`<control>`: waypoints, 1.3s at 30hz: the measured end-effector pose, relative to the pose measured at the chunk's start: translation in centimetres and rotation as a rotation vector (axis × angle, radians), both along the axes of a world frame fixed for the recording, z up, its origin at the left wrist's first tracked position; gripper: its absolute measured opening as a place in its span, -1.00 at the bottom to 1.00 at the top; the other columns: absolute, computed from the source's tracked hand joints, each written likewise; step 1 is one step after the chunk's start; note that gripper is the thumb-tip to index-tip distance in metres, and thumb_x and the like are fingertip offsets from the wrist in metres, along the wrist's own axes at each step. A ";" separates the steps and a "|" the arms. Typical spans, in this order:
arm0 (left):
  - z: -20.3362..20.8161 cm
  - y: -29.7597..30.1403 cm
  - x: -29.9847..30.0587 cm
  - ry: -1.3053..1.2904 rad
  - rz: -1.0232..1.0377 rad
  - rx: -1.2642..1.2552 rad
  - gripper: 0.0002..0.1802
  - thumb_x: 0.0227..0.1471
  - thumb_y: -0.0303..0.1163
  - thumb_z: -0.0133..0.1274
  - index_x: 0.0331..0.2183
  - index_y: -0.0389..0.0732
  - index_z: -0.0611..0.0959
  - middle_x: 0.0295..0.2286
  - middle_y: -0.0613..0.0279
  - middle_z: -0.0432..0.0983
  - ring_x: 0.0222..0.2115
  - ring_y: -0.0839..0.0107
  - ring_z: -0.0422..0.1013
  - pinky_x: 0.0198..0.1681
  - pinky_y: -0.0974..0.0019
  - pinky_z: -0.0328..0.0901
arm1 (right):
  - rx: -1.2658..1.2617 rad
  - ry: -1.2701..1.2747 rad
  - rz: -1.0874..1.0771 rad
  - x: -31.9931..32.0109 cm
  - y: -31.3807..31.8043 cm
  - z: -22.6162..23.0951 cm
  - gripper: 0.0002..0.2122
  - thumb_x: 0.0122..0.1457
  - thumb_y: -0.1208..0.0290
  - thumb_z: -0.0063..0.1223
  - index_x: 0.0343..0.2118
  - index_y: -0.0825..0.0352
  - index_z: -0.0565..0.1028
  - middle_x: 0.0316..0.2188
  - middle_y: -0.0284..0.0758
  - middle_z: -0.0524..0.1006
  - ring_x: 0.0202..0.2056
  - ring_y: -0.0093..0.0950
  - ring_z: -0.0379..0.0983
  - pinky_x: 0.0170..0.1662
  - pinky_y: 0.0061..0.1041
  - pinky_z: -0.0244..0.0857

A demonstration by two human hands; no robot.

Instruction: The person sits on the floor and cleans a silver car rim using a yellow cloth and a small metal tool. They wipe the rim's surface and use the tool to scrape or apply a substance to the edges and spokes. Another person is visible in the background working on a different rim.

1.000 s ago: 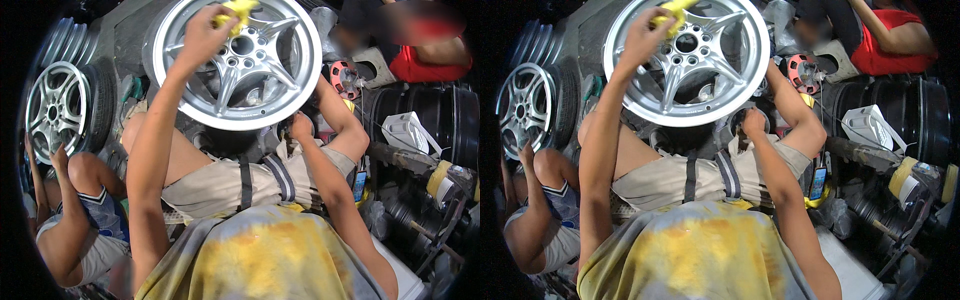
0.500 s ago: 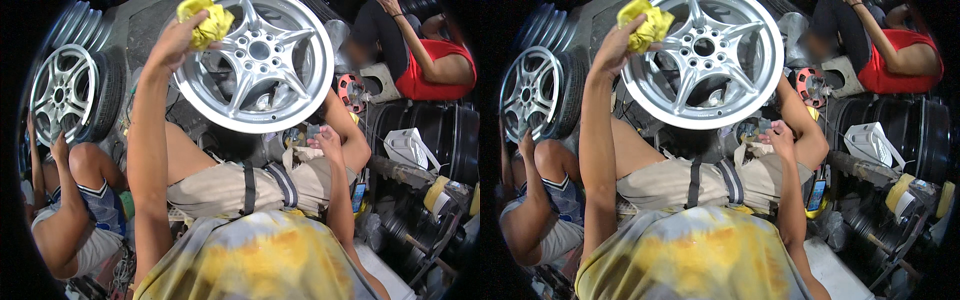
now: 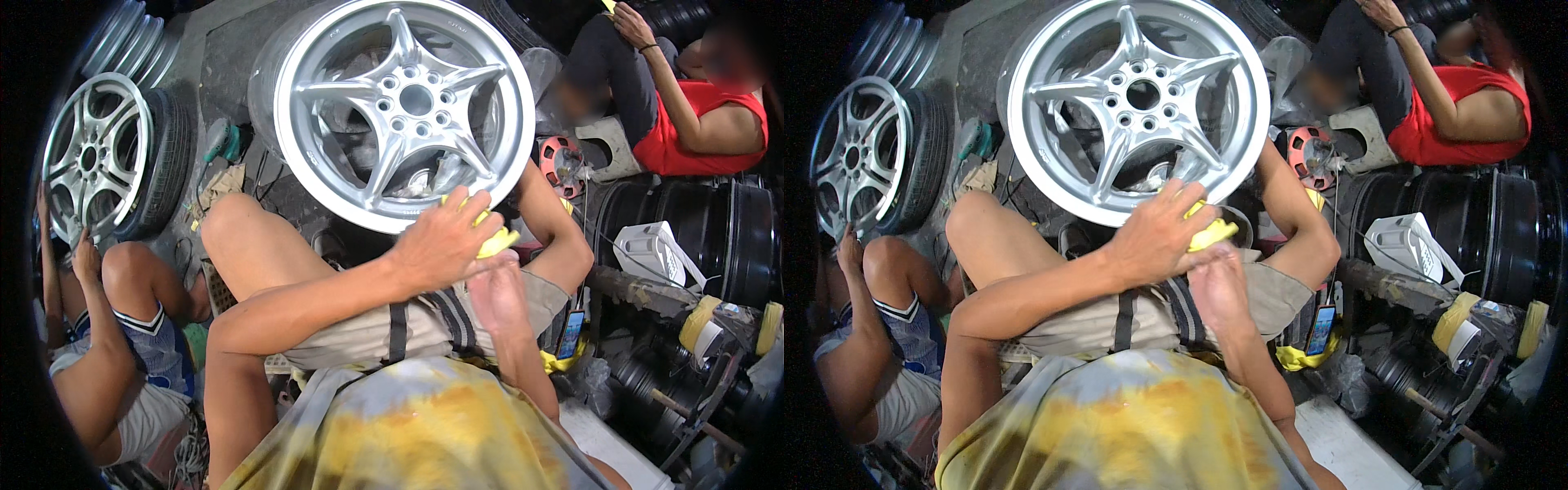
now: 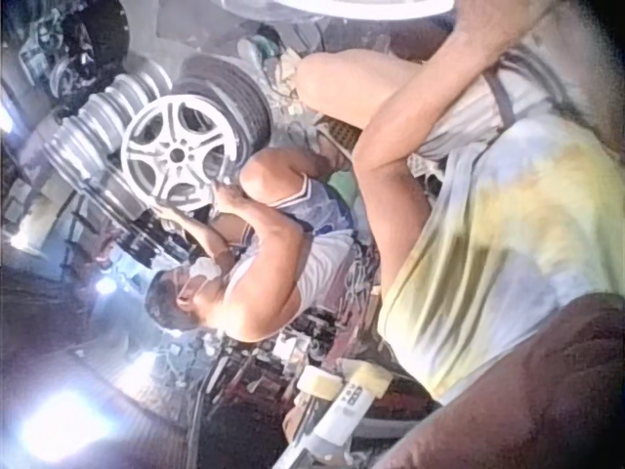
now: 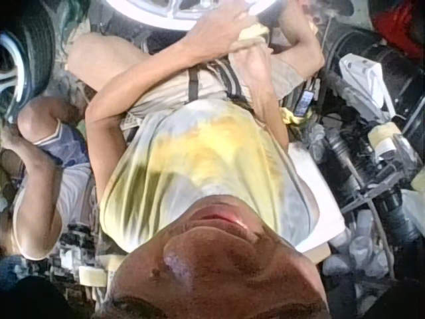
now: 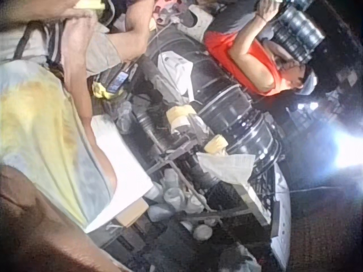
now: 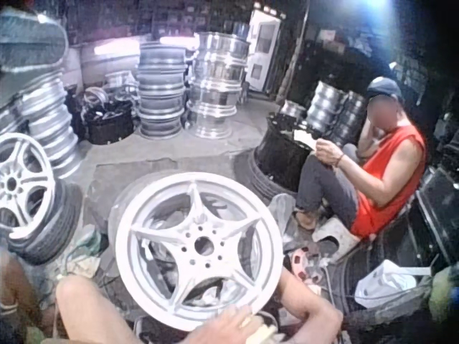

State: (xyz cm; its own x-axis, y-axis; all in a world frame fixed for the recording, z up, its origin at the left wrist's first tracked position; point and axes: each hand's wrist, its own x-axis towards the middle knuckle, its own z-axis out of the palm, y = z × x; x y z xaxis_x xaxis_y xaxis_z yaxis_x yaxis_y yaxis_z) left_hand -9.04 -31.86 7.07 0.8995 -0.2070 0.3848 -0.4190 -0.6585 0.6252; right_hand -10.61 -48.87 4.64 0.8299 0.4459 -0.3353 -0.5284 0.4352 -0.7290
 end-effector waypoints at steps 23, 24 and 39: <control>2.4 17.1 5.5 0.063 0.700 -0.722 -0.48 0.26 0.10 0.08 -0.37 -0.22 0.70 -0.56 0.26 0.55 -0.57 0.60 0.47 -0.45 0.45 0.43 | -1.497 -1.626 0.265 6.2 -3.2 -0.5 -0.65 0.13 0.46 0.24 0.02 0.26 0.62 0.03 -0.38 0.56 0.11 -0.28 0.41 0.15 -0.22 0.26; 2.4 17.2 5.5 0.063 0.700 -0.705 -0.48 0.26 0.09 0.09 -0.37 -0.22 0.71 -0.57 0.26 0.55 -0.57 0.59 0.47 -0.45 0.45 0.42 | -1.507 -1.641 0.222 6.8 -3.2 -0.7 -0.63 0.15 0.42 0.26 0.06 0.24 0.61 0.05 -0.40 0.56 0.15 -0.27 0.38 0.14 -0.21 0.25; 3.2 24.5 8.3 0.071 0.770 -0.293 -0.43 0.17 0.12 0.16 -0.36 -0.28 0.75 -0.49 0.14 0.64 -0.47 0.39 0.56 -0.35 0.29 0.40 | -1.577 -1.558 0.202 9.1 -3.6 -1.9 -0.64 0.23 0.41 0.17 0.10 0.26 0.58 0.12 -0.35 0.53 0.23 -0.24 0.32 0.22 -0.21 0.21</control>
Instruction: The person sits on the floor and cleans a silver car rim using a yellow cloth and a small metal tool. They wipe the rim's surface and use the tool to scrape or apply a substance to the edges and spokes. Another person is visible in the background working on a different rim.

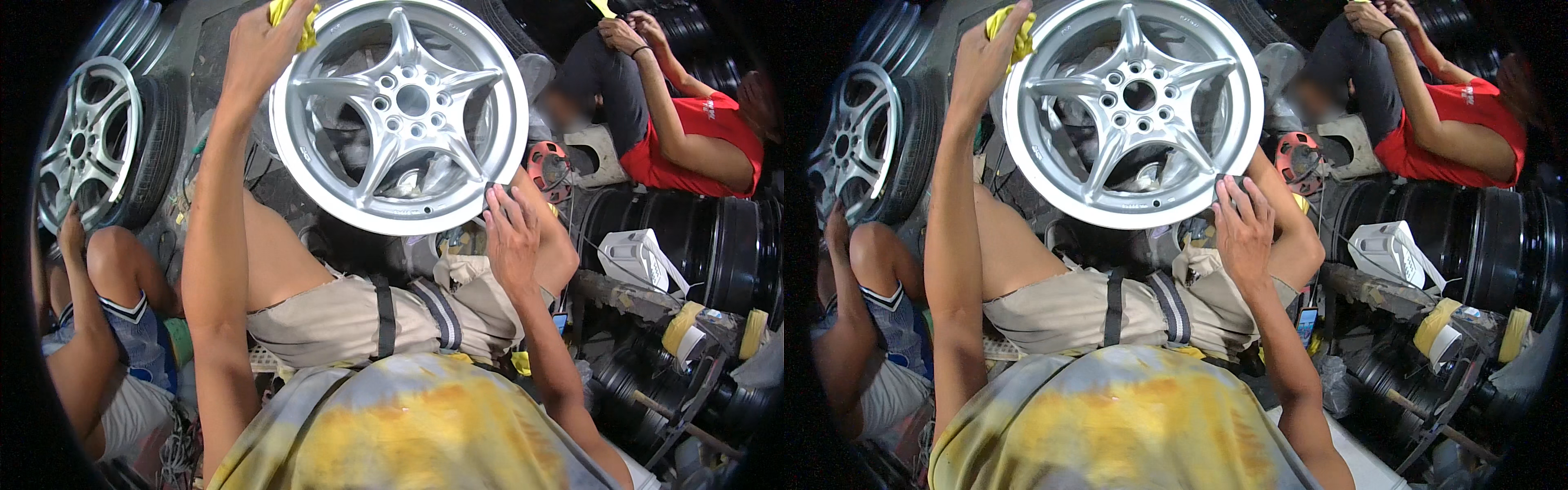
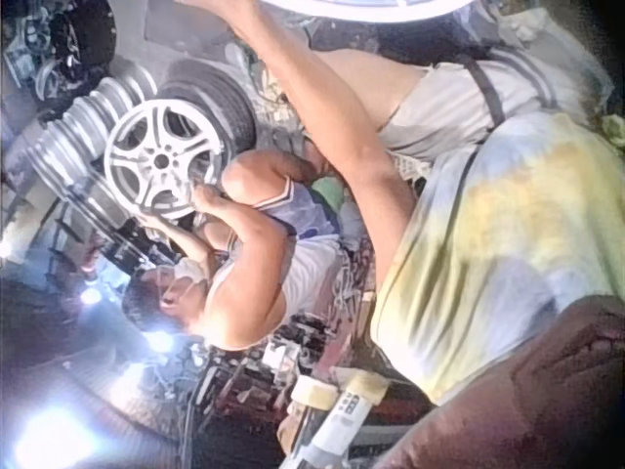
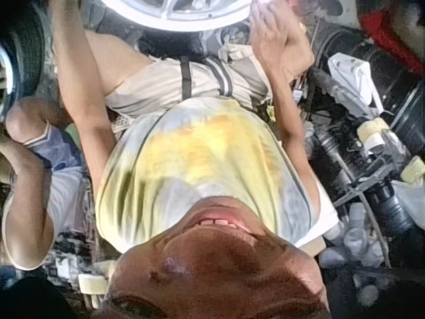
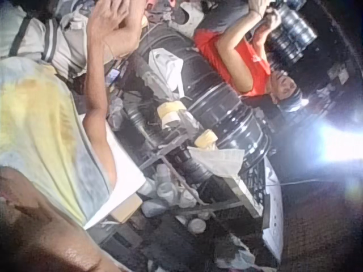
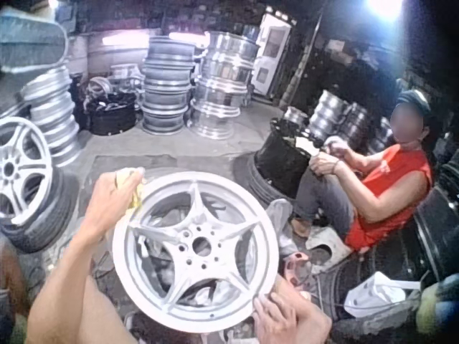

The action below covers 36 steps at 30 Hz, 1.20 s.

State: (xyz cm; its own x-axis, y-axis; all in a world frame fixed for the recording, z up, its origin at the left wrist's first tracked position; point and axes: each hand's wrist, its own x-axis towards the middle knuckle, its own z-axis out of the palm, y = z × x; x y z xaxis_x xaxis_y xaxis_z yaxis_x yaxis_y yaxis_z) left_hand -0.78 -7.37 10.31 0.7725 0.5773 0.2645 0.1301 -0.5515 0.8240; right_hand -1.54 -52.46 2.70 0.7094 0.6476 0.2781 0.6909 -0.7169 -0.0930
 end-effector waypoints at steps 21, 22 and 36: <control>-7.7 6.1 1.3 0.368 0.014 0.280 -0.35 0.10 0.21 0.21 -0.29 -0.31 0.72 -0.41 -0.02 0.67 -0.38 0.15 0.61 -0.22 0.16 0.45 | -0.040 0.373 0.479 0.5 5.5 3.2 -0.76 0.24 0.38 0.12 -0.09 0.34 0.61 -0.11 -0.29 0.60 -0.04 -0.37 0.49 0.03 -0.30 0.29; -7.9 6.0 1.6 0.458 0.027 0.237 -0.36 0.09 0.19 0.24 -0.27 -0.31 0.71 -0.37 -0.05 0.67 -0.34 0.10 0.62 -0.19 0.13 0.45 | -0.059 0.340 0.469 1.0 5.0 3.0 -0.77 0.24 0.38 0.11 -0.09 0.33 0.61 -0.10 -0.29 0.60 -0.05 -0.37 0.50 0.03 -0.30 0.28; -5.7 1.3 2.1 0.340 0.290 0.191 -0.12 0.20 0.28 -0.08 -0.27 -0.54 0.70 -0.23 -0.53 0.55 -0.09 -0.37 0.49 0.03 -0.18 0.37 | -0.400 0.231 0.531 4.1 5.0 6.4 -0.81 0.29 0.39 0.03 -0.12 0.28 0.60 -0.06 -0.36 0.62 -0.05 -0.43 0.54 -0.01 -0.32 0.23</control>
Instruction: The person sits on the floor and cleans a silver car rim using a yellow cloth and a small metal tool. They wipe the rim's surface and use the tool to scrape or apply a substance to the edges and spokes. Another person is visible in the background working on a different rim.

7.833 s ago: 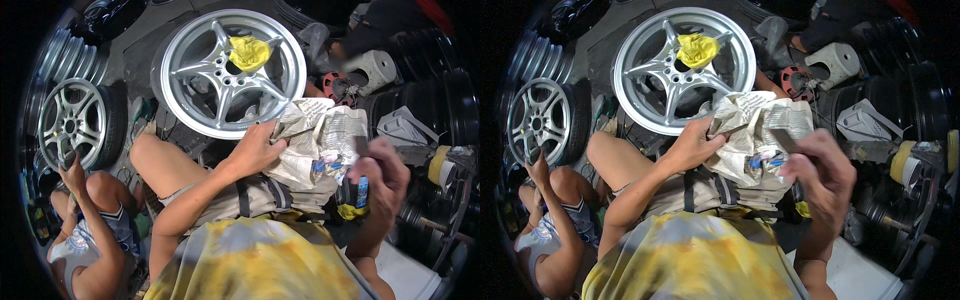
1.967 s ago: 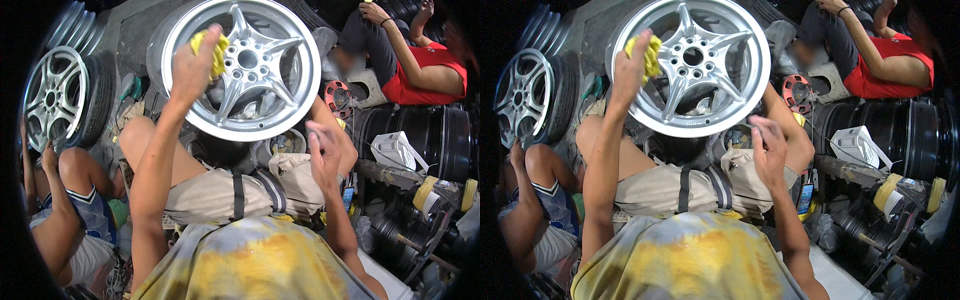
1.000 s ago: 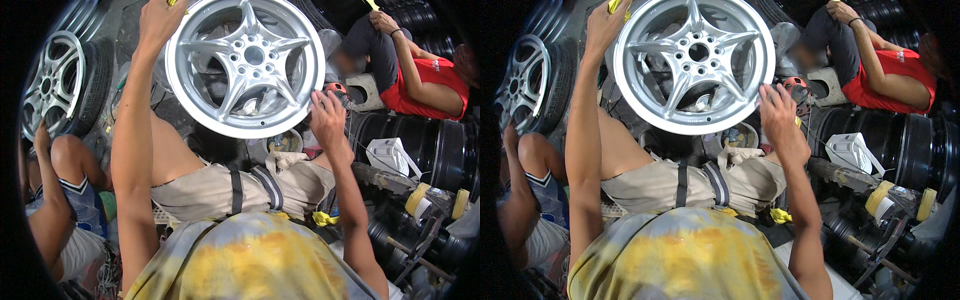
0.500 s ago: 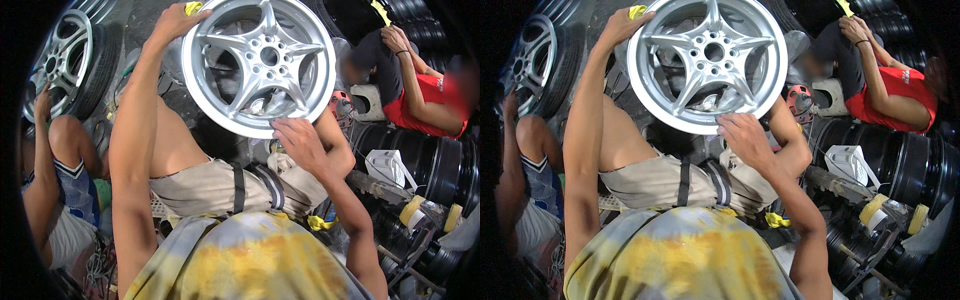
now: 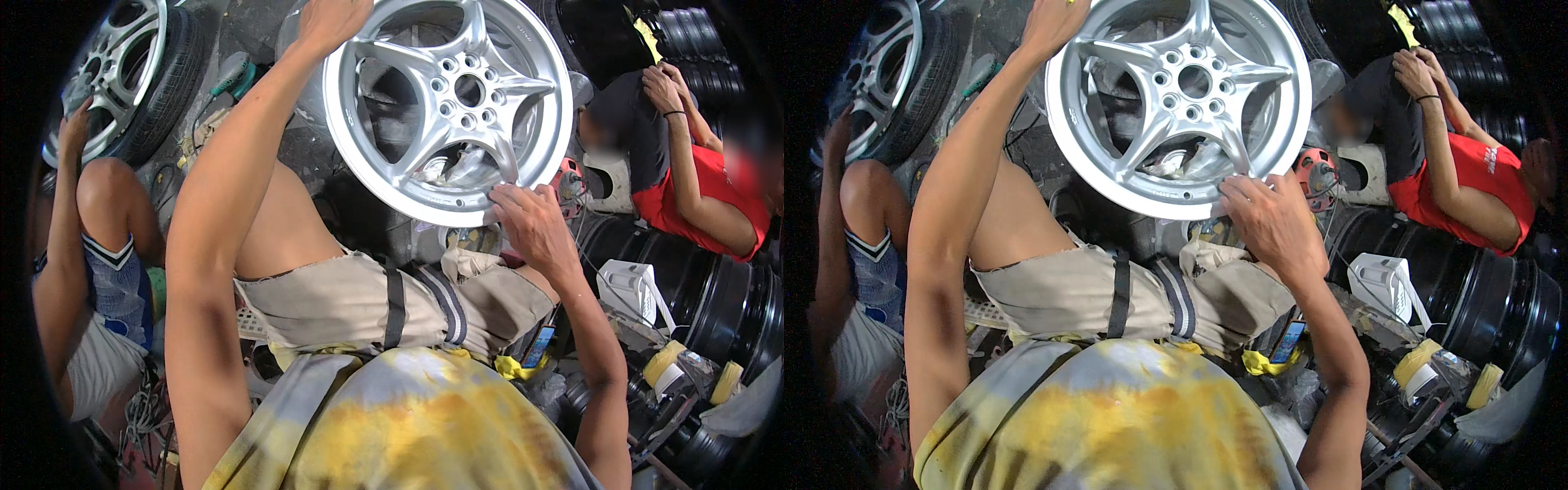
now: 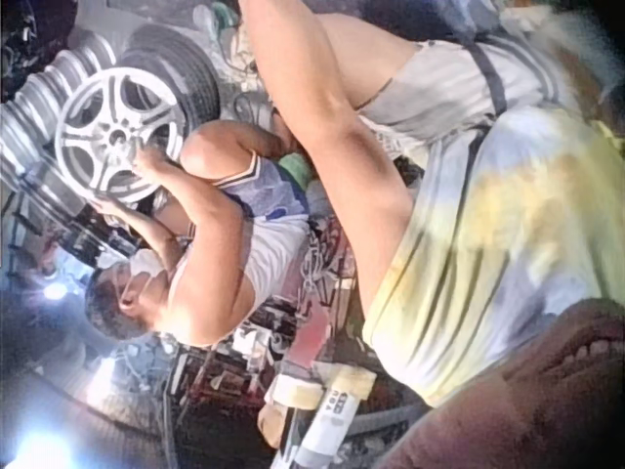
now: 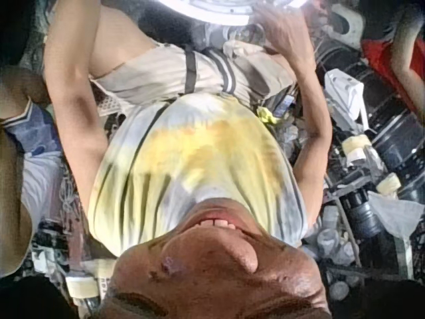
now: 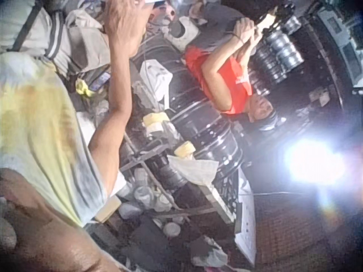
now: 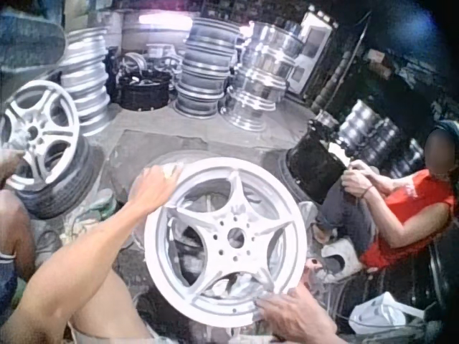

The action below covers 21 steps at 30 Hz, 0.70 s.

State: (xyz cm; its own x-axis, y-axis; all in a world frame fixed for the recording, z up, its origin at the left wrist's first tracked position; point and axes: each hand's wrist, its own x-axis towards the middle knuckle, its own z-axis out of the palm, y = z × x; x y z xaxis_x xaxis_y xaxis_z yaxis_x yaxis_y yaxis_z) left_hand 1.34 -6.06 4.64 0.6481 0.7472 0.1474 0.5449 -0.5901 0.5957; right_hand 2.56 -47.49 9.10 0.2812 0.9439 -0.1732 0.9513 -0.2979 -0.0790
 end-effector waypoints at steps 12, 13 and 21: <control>-2.2 0.8 1.3 -0.076 0.052 -0.056 -0.04 0.18 0.36 -0.10 -0.28 -0.55 0.70 -0.20 -0.58 0.53 -0.04 -0.37 0.47 0.07 -0.17 0.33 | -0.047 -0.054 0.044 0.2 0.7 -0.8 -0.81 0.26 0.37 0.06 -0.11 0.22 0.59 -0.07 -0.45 0.61 -0.03 -0.49 0.54 0.01 -0.35 0.22; -2.3 0.6 1.6 -0.088 0.046 -0.053 -0.04 0.17 0.36 -0.09 -0.28 -0.56 0.69 -0.21 -0.58 0.53 -0.04 -0.37 0.47 0.06 -0.18 0.33 | -0.114 -0.032 0.004 0.1 1.5 -1.7 -0.81 0.28 0.36 0.05 -0.10 0.22 0.59 -0.07 -0.46 0.61 -0.02 -0.50 0.54 0.00 -0.36 0.22; -2.8 1.9 0.8 -0.122 0.111 0.012 -0.06 0.17 0.34 -0.06 -0.27 -0.56 0.69 -0.23 -0.55 0.55 -0.09 -0.37 0.49 0.01 -0.18 0.36 | 0.060 0.100 -0.094 -1.3 1.3 -1.3 -0.76 0.37 0.36 -0.02 -0.02 0.28 0.60 -0.05 -0.34 0.62 -0.03 -0.37 0.54 0.06 -0.31 0.22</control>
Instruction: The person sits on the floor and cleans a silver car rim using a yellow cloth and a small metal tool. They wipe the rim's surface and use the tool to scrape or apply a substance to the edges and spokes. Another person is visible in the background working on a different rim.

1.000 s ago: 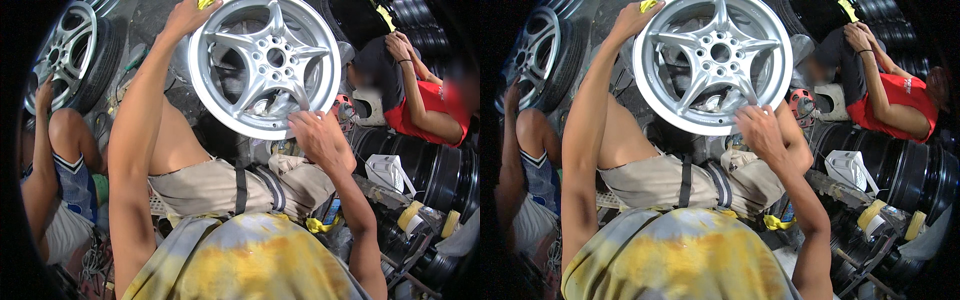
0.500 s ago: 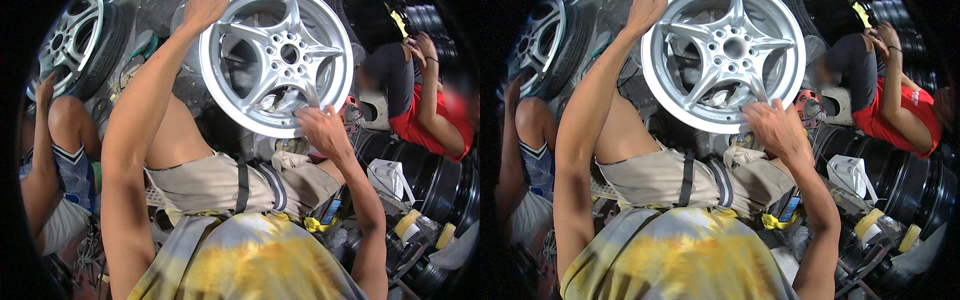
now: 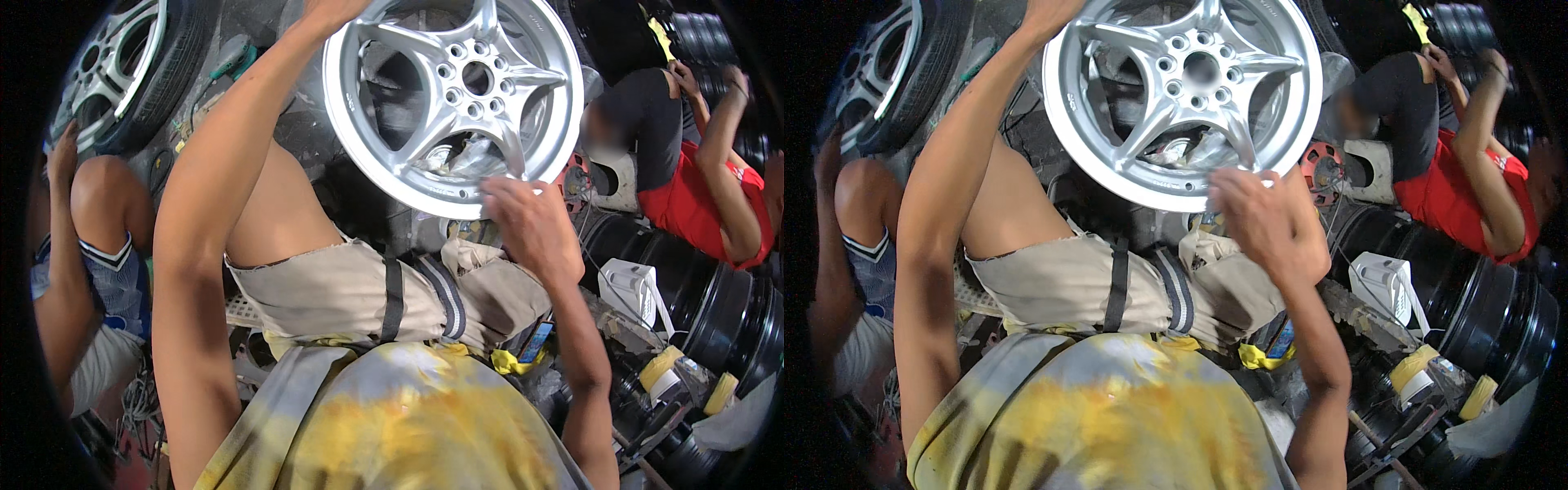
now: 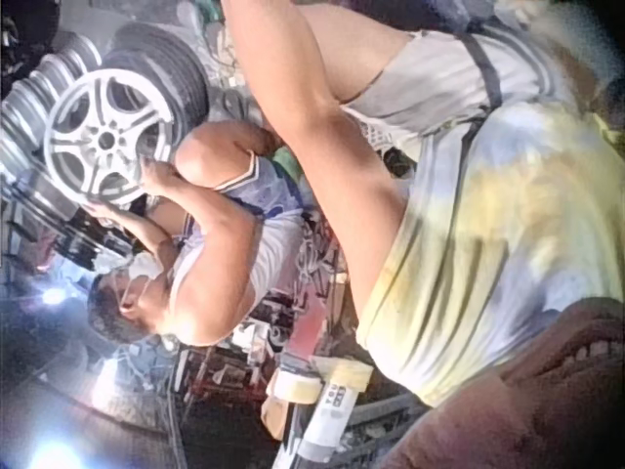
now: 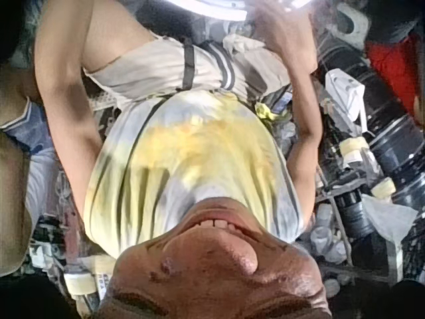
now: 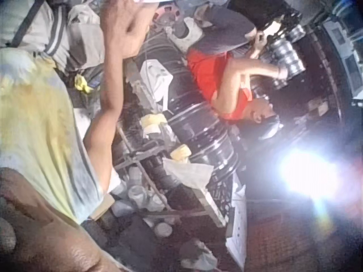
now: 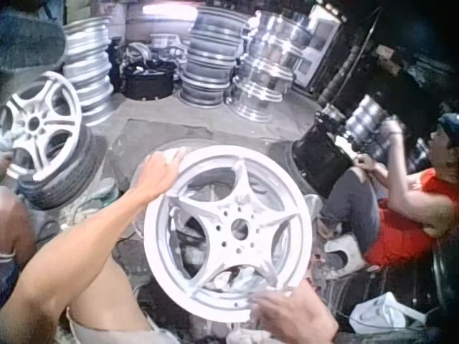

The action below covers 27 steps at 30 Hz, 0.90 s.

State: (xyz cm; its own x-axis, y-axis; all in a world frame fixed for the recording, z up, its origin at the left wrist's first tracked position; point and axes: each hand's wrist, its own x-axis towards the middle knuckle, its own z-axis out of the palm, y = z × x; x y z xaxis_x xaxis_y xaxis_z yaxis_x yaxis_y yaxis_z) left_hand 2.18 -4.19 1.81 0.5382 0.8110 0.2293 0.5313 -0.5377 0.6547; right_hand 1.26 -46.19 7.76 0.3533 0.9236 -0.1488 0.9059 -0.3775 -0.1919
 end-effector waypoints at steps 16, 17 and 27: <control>1.9 -2.0 0.5 -0.031 -0.113 -0.135 -0.11 0.18 0.29 -0.03 -0.37 -0.55 0.69 -0.29 -0.56 0.54 -0.12 -0.36 0.51 -0.04 -0.19 0.36 | 0.303 0.217 -0.061 -4.5 3.4 -3.1 -0.81 0.28 0.41 0.10 -0.11 0.30 0.62 -0.12 -0.27 0.60 -0.06 -0.31 0.49 0.08 -0.28 0.26; 1.6 -1.6 0.4 -0.029 -0.118 -0.123 -0.10 0.18 0.29 -0.03 -0.36 -0.57 0.69 -0.28 -0.57 0.54 -0.11 -0.37 0.50 -0.03 -0.18 0.37 | 0.352 0.308 -0.109 -4.7 3.8 -3.2 -0.81 0.28 0.40 0.10 -0.10 0.30 0.62 -0.13 -0.26 0.59 -0.06 -0.30 0.48 0.08 -0.28 0.27; 1.1 -1.1 0.4 0.030 -0.061 -0.073 -0.07 0.17 0.32 -0.04 -0.22 -0.59 0.66 -0.18 -0.61 0.51 -0.01 -0.37 0.45 0.08 -0.16 0.33 | 0.356 0.106 -0.122 -2.8 1.0 -3.5 -0.79 0.24 0.38 0.17 -0.13 0.34 0.64 -0.22 -0.27 0.60 -0.17 -0.27 0.51 0.01 -0.29 0.33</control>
